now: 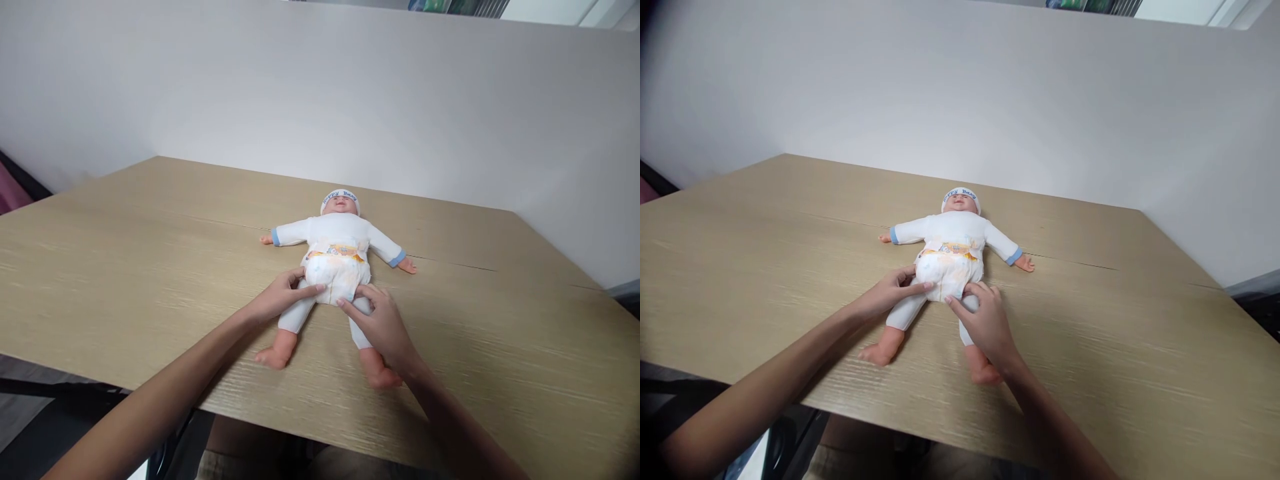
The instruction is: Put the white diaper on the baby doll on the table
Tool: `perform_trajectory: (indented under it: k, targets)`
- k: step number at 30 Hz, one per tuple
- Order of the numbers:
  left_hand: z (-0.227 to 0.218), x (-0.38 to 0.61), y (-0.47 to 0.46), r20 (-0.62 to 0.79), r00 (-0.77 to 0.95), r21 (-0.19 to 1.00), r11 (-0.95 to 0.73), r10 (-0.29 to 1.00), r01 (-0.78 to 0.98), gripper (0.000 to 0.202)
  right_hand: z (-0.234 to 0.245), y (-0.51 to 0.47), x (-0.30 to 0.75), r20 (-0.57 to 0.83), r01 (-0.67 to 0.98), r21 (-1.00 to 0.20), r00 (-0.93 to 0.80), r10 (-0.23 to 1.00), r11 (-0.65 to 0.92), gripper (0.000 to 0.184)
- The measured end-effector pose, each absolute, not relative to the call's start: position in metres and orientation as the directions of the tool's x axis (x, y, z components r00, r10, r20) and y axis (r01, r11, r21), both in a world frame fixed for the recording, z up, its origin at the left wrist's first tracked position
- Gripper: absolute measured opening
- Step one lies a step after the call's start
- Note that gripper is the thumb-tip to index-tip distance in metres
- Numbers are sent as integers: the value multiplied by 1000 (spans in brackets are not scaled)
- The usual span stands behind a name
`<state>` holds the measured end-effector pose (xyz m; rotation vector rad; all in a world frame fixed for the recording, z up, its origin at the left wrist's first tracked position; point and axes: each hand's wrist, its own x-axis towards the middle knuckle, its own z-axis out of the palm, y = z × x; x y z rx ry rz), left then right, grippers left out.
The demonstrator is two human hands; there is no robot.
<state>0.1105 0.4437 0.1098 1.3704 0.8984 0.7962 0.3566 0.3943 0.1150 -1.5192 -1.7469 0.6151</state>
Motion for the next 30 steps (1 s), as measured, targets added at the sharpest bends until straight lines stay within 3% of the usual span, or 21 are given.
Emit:
perform_trajectory:
  k: [6,13,18,21,24,26,28,30]
  targets:
    - [103,108,448,-82,445,993,109,892,-35,57,110,393,356,229,621,-770,50,972,149,36]
    - [100,112,448,-58,375,995,24,925,93,59,105,397,361,417,705,-672,107,903,227,34]
    - [109,104,438,-39,389,996,5,921,88,52,107,386,371,348,672,-705,51,936,226,31]
    - [123,80,439,-20,428,979,-69,904,192,42,118,376,391,298,644,-725,-25,954,244,33]
    - [134,54,464,101,370,863,-267,924,429,39,125,391,424,373,715,-650,6,928,257,37]
    - [135,45,492,244,321,689,-396,915,606,43,123,422,444,493,795,-543,40,869,271,44]
    - [132,48,526,322,309,514,-440,895,737,53,119,462,457,534,877,-411,8,846,250,56]
    - [128,60,557,284,310,410,-407,907,816,64,115,501,458,495,919,-340,-5,869,199,71]
